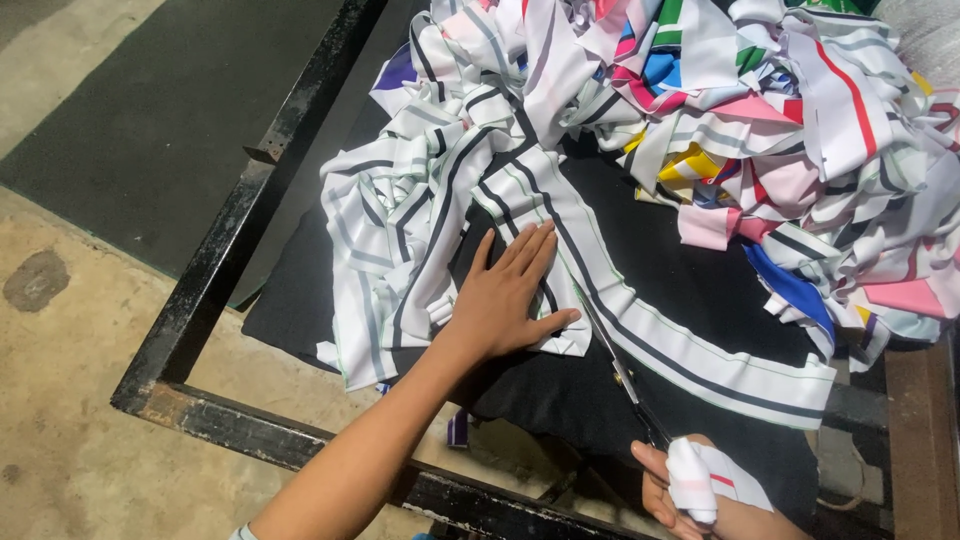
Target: The person is cutting strips of fabric from a pile of scraps using a pair of scissors on a work table.
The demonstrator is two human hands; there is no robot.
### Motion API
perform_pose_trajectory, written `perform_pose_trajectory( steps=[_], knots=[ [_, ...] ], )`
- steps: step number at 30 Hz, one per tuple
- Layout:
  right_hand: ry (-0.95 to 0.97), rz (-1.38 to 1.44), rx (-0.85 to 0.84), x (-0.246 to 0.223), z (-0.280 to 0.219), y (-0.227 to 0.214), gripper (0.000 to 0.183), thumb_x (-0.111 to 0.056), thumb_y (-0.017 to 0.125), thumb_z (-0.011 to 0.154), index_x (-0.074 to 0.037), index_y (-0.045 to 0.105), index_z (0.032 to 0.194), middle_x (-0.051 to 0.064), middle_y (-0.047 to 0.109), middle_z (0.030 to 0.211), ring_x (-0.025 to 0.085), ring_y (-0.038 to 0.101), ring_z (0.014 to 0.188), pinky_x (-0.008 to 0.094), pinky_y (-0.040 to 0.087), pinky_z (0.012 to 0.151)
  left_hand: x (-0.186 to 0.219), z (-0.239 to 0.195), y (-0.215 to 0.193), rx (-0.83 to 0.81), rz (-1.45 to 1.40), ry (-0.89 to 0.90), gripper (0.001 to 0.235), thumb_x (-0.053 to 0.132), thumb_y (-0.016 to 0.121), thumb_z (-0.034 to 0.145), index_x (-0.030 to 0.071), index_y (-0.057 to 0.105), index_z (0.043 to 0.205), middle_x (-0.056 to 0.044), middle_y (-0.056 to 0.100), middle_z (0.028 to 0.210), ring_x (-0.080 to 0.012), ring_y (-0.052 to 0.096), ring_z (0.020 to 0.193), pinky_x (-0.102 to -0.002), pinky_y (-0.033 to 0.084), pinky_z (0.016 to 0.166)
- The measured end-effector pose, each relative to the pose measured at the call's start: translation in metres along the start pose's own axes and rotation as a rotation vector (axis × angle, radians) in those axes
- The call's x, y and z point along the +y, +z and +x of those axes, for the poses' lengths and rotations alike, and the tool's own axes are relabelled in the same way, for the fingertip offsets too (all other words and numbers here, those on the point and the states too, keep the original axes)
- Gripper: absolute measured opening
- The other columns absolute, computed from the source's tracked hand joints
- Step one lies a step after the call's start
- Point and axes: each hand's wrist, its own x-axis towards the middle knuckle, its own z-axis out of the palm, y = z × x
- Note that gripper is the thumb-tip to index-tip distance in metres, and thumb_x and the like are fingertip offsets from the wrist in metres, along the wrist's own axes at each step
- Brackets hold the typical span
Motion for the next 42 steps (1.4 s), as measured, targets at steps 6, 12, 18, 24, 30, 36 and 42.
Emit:
perform_pose_trajectory(
  steps=[6,12,18,24,30,36,42],
  knots=[
    [0.060,-0.220,-0.091,-0.011,-0.006,-0.031,0.103,-0.068,0.057,0.072,0.010,0.048,0.139,0.030,0.068,0.122,0.035,0.075,0.108,0.043,0.065,0.094,0.000,0.000,0.002,-0.003,0.005,-0.004,0.100,0.079,0.029,0.097,0.007,0.018,0.164,-0.005,0.016,0.173,-0.0202,0.015,0.159,-0.057,0.008,0.125],
    [0.094,-0.152,-0.004,-0.026,0.018,0.017,0.081,-0.046,0.059,0.079,0.012,0.053,0.134,0.036,0.067,0.121,0.042,0.072,0.105,0.048,0.064,0.089,0.000,0.000,0.002,0.012,0.002,-0.004,0.100,0.080,0.030,0.096,0.007,0.018,0.164,-0.006,0.019,0.173,-0.0209,0.017,0.159,-0.057,0.008,0.125],
    [0.124,-0.095,0.102,-0.029,0.015,0.039,0.069,-0.045,0.047,0.093,0.012,0.054,0.132,0.039,0.067,0.118,0.043,0.075,0.100,0.048,0.067,0.086,0.000,-0.001,0.003,0.020,-0.011,-0.006,0.101,0.080,0.031,0.096,0.007,0.018,0.164,-0.005,0.018,0.173,-0.0206,0.016,0.159,-0.057,0.008,0.125],
    [-0.364,-0.522,0.750,-0.028,0.109,0.184,0.062,-0.045,0.042,0.097,0.013,0.058,0.081,0.030,0.060,0.067,0.032,0.060,0.056,0.031,0.045,0.051,0.000,0.000,0.002,0.007,-0.015,-0.003,0.101,0.080,0.032,0.096,0.007,0.017,0.164,-0.005,0.017,0.173,-0.0210,0.016,0.159,-0.057,0.007,0.125],
    [0.107,-0.238,0.063,-0.040,0.024,0.045,0.055,-0.036,0.042,0.101,0.007,0.059,0.131,0.032,0.070,0.117,0.037,0.075,0.107,0.035,0.064,0.091,-0.001,-0.001,0.001,0.015,-0.038,-0.001,0.102,0.080,0.033,0.095,0.007,0.019,0.164,-0.006,0.019,0.173,-0.0213,0.016,0.159,-0.058,0.008,0.125],
    [-0.805,-0.599,1.376,-0.005,0.159,0.257,0.072,-0.027,0.064,0.103,0.008,0.054,0.040,0.025,0.056,0.039,0.023,0.044,0.024,0.025,0.027,0.028,0.000,-0.001,0.001,0.017,-0.047,0.008,0.101,0.079,0.036,0.095,0.007,0.018,0.165,-0.006,0.019,0.173,-0.0219,0.017,0.159,-0.057,0.008,0.125],
    [-0.788,-0.682,1.380,-0.005,0.161,0.266,0.071,-0.031,0.066,0.101,0.006,0.054,0.042,0.021,0.051,0.035,0.019,0.038,0.024,0.026,0.023,0.030,-0.001,-0.001,-0.001,0.009,-0.065,-0.005,0.103,0.080,0.036,0.094,0.008,0.017,0.165,-0.005,0.018,0.173,-0.0214,0.016,0.159,-0.057,0.007,0.125]
  ],
)
